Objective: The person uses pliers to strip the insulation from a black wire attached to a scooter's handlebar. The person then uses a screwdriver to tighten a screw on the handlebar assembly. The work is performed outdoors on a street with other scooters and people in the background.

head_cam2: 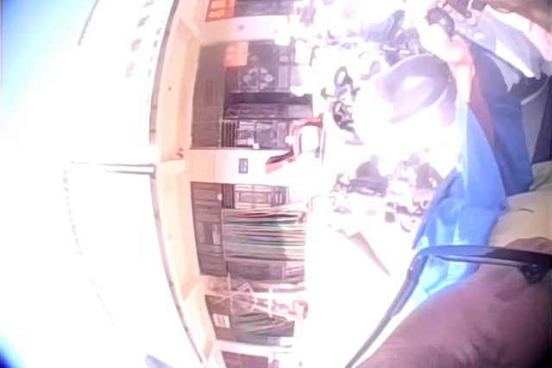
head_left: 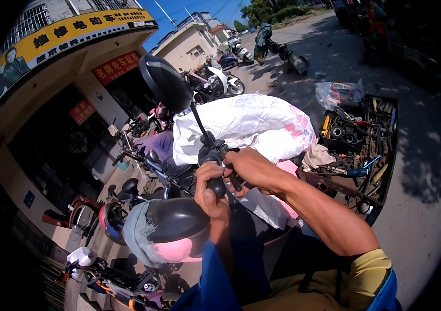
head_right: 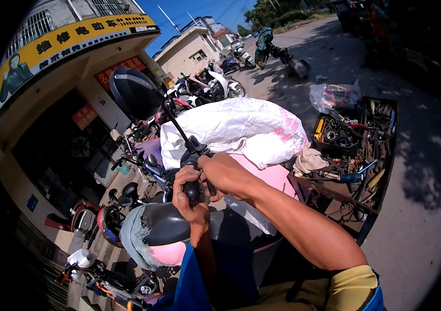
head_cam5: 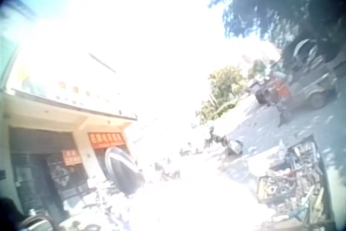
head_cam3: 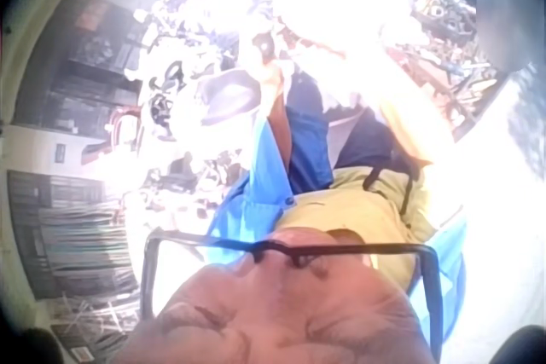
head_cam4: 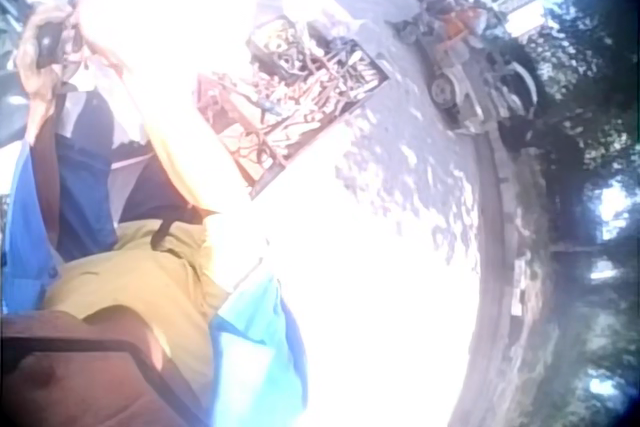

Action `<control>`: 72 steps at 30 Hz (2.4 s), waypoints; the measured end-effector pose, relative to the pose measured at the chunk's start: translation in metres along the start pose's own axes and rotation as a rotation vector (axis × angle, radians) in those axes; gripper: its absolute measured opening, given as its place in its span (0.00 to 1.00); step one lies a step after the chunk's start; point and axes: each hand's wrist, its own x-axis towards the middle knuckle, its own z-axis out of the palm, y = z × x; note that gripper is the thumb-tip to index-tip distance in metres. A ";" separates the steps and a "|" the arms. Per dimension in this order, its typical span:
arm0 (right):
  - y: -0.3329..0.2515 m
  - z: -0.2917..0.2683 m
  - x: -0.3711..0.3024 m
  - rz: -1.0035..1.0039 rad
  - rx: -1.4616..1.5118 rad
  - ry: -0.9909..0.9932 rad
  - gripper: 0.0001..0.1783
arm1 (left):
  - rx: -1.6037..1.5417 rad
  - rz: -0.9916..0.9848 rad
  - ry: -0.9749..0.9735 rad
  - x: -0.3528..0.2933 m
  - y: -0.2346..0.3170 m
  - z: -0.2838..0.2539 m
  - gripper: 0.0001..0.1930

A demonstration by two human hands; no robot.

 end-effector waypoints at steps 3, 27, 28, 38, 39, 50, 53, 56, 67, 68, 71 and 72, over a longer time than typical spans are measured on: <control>0.002 0.002 0.002 -0.024 -0.003 0.013 0.22 | -0.017 -0.003 0.009 0.000 0.003 0.002 0.30; 0.022 -0.009 0.014 0.045 0.111 0.030 0.22 | -0.126 -0.032 0.077 -0.003 -0.006 0.007 0.30; 0.023 -0.009 0.014 0.035 0.084 0.031 0.22 | -0.113 -0.029 0.072 -0.002 -0.004 0.007 0.29; 0.018 0.009 0.012 0.083 0.133 0.045 0.18 | -0.102 -0.030 0.064 0.001 0.000 0.001 0.29; 0.018 0.004 0.011 0.104 0.141 0.030 0.18 | -0.111 -0.033 0.062 0.001 0.001 0.002 0.29; 0.007 0.002 0.002 0.158 0.032 -0.004 0.17 | -0.182 -0.074 0.040 0.001 0.000 -0.002 0.30; 0.010 0.001 -0.006 0.127 0.043 0.027 0.18 | -0.167 -0.064 0.037 -0.002 -0.002 -0.002 0.30; 0.012 -0.002 -0.001 0.117 0.007 0.014 0.18 | -0.127 -0.027 0.036 0.000 -0.003 -0.005 0.30; 0.020 -0.013 0.004 0.058 -0.066 -0.006 0.19 | -0.057 -0.025 0.019 -0.004 -0.005 -0.008 0.31; 0.020 -0.011 0.005 0.056 -0.061 0.004 0.20 | -0.058 -0.031 0.023 -0.005 -0.005 -0.008 0.31; 0.017 -0.007 0.004 0.064 -0.027 0.025 0.20 | -0.076 -0.038 0.059 -0.006 0.000 -0.006 0.29; 0.016 -0.005 0.003 0.069 -0.013 0.032 0.20 | -0.114 -0.084 0.136 -0.008 0.001 -0.006 0.27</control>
